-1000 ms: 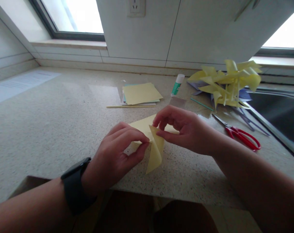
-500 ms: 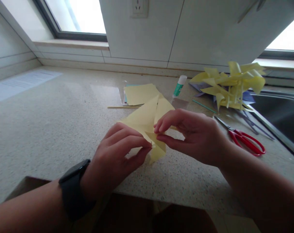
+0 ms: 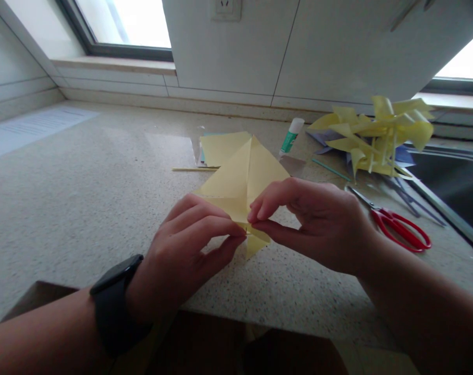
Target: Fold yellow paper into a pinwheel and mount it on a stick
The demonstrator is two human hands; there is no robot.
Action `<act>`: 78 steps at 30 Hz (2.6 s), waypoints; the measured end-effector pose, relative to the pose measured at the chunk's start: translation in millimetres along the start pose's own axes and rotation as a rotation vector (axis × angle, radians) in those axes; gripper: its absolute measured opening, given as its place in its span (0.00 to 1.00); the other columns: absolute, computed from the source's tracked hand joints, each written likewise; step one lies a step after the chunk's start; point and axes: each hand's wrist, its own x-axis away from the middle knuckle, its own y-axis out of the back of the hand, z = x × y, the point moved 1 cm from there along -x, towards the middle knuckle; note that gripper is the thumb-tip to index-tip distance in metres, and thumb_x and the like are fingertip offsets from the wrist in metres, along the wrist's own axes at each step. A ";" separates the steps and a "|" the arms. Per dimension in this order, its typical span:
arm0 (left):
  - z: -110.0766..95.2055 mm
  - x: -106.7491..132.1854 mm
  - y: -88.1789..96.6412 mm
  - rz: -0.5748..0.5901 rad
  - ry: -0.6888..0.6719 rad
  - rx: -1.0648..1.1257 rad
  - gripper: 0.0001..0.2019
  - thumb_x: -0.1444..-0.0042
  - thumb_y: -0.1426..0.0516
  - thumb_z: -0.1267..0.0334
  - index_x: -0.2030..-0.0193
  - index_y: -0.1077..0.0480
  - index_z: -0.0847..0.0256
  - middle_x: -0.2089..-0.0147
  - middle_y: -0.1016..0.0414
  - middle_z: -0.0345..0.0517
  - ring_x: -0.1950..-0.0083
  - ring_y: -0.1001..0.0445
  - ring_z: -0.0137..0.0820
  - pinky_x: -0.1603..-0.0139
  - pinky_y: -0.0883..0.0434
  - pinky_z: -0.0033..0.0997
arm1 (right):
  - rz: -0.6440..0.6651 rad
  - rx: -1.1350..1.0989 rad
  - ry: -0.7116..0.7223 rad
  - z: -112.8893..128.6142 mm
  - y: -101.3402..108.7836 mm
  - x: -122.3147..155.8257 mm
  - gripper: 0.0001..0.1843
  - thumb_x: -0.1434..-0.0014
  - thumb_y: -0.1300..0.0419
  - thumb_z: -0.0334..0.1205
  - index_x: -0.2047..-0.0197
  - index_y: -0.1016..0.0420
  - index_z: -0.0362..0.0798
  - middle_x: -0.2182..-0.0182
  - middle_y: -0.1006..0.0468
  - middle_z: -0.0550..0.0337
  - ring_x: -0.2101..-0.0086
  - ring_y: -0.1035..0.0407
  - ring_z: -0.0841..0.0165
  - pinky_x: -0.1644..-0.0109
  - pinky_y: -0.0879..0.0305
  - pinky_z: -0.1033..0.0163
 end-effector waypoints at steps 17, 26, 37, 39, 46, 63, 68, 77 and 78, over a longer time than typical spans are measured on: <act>0.8 0.2 -0.3 0.010 0.004 -0.010 0.07 0.41 0.36 0.74 0.60 0.27 0.60 0.63 0.23 0.41 0.60 0.27 0.30 0.58 0.28 0.32 | 0.036 0.042 0.020 0.7 2.2 -1.3 0.04 0.38 0.35 0.33 0.62 0.27 0.51 0.66 0.20 0.62 0.65 0.25 0.70 0.60 0.27 0.61; -0.3 0.0 0.5 -0.013 0.001 0.003 0.09 0.42 0.36 0.75 0.60 0.28 0.59 0.63 0.23 0.40 0.60 0.27 0.30 0.58 0.27 0.33 | 0.071 0.035 0.023 3.9 1.9 -1.8 0.05 0.39 0.35 0.33 0.63 0.26 0.52 0.66 0.20 0.62 0.66 0.25 0.69 0.62 0.28 0.61; 1.5 2.5 1.0 -0.037 0.000 0.017 0.10 0.43 0.35 0.74 0.59 0.30 0.58 0.56 0.21 0.42 0.54 0.25 0.32 0.53 0.27 0.36 | 0.055 0.031 0.088 4.2 -0.7 -1.6 0.06 0.41 0.33 0.33 0.63 0.26 0.48 0.68 0.20 0.61 0.67 0.26 0.71 0.63 0.29 0.63; 3.1 4.8 0.3 -0.064 0.041 0.066 0.13 0.44 0.34 0.73 0.56 0.31 0.58 0.56 0.22 0.43 0.53 0.25 0.33 0.52 0.26 0.38 | 0.030 0.049 0.123 5.0 -2.2 -1.7 0.06 0.42 0.33 0.30 0.64 0.26 0.47 0.69 0.21 0.61 0.69 0.26 0.71 0.65 0.30 0.65; -3.8 -3.2 3.3 -0.038 -0.031 -0.064 0.07 0.43 0.35 0.74 0.61 0.25 0.60 0.58 0.20 0.44 0.56 0.27 0.31 0.54 0.29 0.35 | 0.026 0.144 0.275 11.4 -4.5 -4.0 0.07 0.41 0.35 0.25 0.67 0.27 0.44 0.71 0.22 0.57 0.67 0.28 0.70 0.64 0.31 0.63; -4.8 -4.0 4.4 -0.061 -0.044 -0.120 0.08 0.46 0.34 0.75 0.65 0.26 0.58 0.65 0.20 0.39 0.62 0.29 0.32 0.58 0.31 0.37 | -0.033 0.290 0.380 13.2 3.6 -4.3 0.09 0.47 0.30 0.33 0.65 0.27 0.46 0.70 0.21 0.58 0.67 0.28 0.66 0.62 0.31 0.56; -3.4 -1.6 5.0 -0.048 -0.077 -0.130 0.09 0.45 0.34 0.75 0.63 0.26 0.56 0.64 0.21 0.37 0.62 0.30 0.31 0.57 0.32 0.37 | -0.506 0.239 0.220 0.3 11.3 -4.0 0.11 0.46 0.33 0.30 0.62 0.28 0.52 0.67 0.26 0.60 0.63 0.30 0.64 0.58 0.33 0.54; -3.9 3.1 6.5 0.017 -0.096 -0.113 0.08 0.42 0.35 0.74 0.60 0.24 0.57 0.62 0.21 0.38 0.58 0.32 0.33 0.55 0.34 0.38 | -0.560 -0.039 -0.133 -14.7 13.7 -7.3 0.10 0.44 0.33 0.32 0.61 0.28 0.52 0.68 0.27 0.65 0.70 0.31 0.72 0.68 0.31 0.64; -3.8 2.1 5.6 0.007 -0.088 -0.115 0.07 0.42 0.35 0.74 0.61 0.24 0.58 0.62 0.22 0.37 0.59 0.32 0.33 0.55 0.34 0.38 | -0.554 -0.063 -0.132 -13.4 13.6 -6.6 0.10 0.44 0.33 0.32 0.61 0.28 0.52 0.69 0.27 0.65 0.70 0.31 0.72 0.68 0.31 0.65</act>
